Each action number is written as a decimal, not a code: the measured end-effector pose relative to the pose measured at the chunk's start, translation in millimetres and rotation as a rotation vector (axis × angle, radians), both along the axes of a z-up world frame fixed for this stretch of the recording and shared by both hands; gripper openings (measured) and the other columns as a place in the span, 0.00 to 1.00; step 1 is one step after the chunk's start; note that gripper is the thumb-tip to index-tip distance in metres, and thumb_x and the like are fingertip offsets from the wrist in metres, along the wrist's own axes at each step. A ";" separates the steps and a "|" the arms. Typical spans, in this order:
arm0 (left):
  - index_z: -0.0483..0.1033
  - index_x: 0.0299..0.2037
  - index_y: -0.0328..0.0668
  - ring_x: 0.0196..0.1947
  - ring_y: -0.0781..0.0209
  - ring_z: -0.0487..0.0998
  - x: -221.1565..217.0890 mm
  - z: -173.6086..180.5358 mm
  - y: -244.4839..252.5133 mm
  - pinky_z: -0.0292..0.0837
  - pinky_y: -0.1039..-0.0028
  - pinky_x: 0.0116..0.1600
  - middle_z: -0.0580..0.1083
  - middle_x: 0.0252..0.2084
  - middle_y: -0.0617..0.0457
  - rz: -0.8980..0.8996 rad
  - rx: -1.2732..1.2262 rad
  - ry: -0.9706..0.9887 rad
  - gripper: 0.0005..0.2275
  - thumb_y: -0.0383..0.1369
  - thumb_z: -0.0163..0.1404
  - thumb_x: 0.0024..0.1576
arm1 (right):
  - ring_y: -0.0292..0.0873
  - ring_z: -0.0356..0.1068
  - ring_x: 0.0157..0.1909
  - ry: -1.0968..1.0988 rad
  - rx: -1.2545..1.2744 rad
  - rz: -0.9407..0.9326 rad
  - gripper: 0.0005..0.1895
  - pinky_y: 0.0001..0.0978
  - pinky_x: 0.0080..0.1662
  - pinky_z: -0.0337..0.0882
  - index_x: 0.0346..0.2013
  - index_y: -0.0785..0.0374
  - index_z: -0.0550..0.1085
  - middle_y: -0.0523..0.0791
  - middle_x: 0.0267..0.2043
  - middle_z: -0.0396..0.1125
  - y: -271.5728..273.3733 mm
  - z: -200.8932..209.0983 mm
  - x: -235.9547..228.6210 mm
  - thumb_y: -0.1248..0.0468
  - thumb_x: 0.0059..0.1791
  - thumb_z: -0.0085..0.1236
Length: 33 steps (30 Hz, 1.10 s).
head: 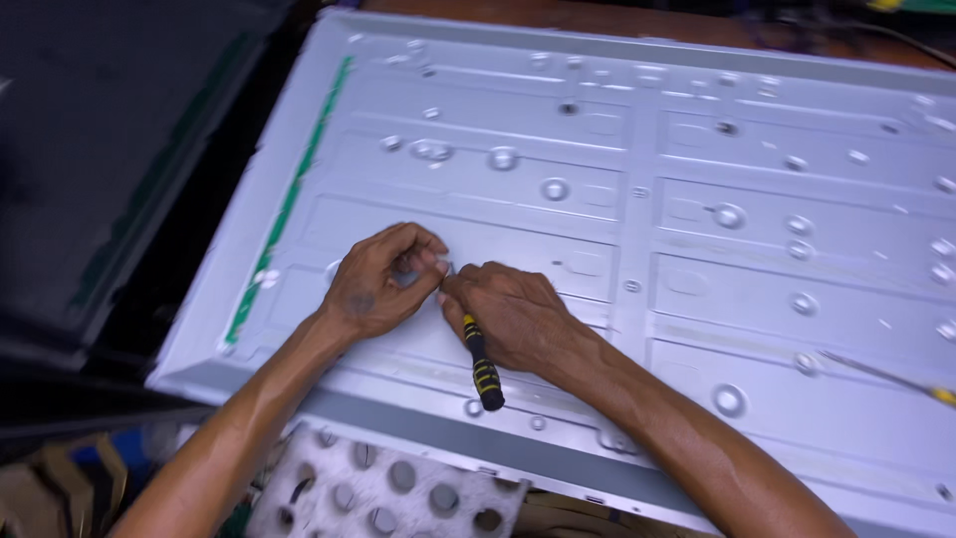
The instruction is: The person works on the back panel of a large electronic device, likely a television. They use a screwdriver to remove screws and a small metal tool to pry open a section of the casing. A metal can is used as a weight to hold the panel in place during the process.
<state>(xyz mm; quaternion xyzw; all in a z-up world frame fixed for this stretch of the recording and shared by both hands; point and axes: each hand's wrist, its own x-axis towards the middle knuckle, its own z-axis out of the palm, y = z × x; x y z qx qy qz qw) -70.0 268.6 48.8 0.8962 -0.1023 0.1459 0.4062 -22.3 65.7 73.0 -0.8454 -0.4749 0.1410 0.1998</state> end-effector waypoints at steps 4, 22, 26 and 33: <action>0.76 0.53 0.41 0.51 0.39 0.78 -35.8 17.8 30.3 0.75 0.47 0.55 0.77 0.46 0.41 0.252 0.219 0.262 0.16 0.33 0.55 0.55 | 0.53 0.73 0.45 -0.070 -0.070 0.125 0.11 0.49 0.44 0.76 0.43 0.63 0.73 0.48 0.38 0.70 46.3 -1.5 -8.3 0.60 0.54 0.45; 0.75 0.58 0.48 0.57 0.38 0.76 -37.6 -38.6 69.8 0.77 0.50 0.50 0.72 0.53 0.43 0.475 0.620 0.208 0.21 0.32 0.48 0.51 | 0.55 0.74 0.33 -0.280 0.150 0.164 0.13 0.43 0.26 0.73 0.43 0.75 0.74 0.59 0.40 0.68 96.9 -39.6 8.6 0.66 0.49 0.57; 0.75 0.57 0.47 0.55 0.38 0.76 -35.1 -34.6 70.2 0.76 0.50 0.50 0.73 0.51 0.43 0.473 0.627 0.202 0.21 0.33 0.49 0.51 | 0.54 0.73 0.33 -0.245 0.136 0.187 0.14 0.42 0.27 0.73 0.44 0.75 0.75 0.58 0.40 0.68 95.9 -37.9 16.7 0.68 0.47 0.61; 0.75 0.57 0.47 0.52 0.39 0.78 -32.2 -25.4 66.4 0.78 0.51 0.48 0.72 0.49 0.44 0.436 0.699 0.195 0.20 0.34 0.50 0.53 | 0.53 0.73 0.36 -0.082 0.116 0.187 0.15 0.44 0.31 0.74 0.46 0.72 0.73 0.56 0.41 0.67 78.6 -28.7 23.3 0.65 0.49 0.58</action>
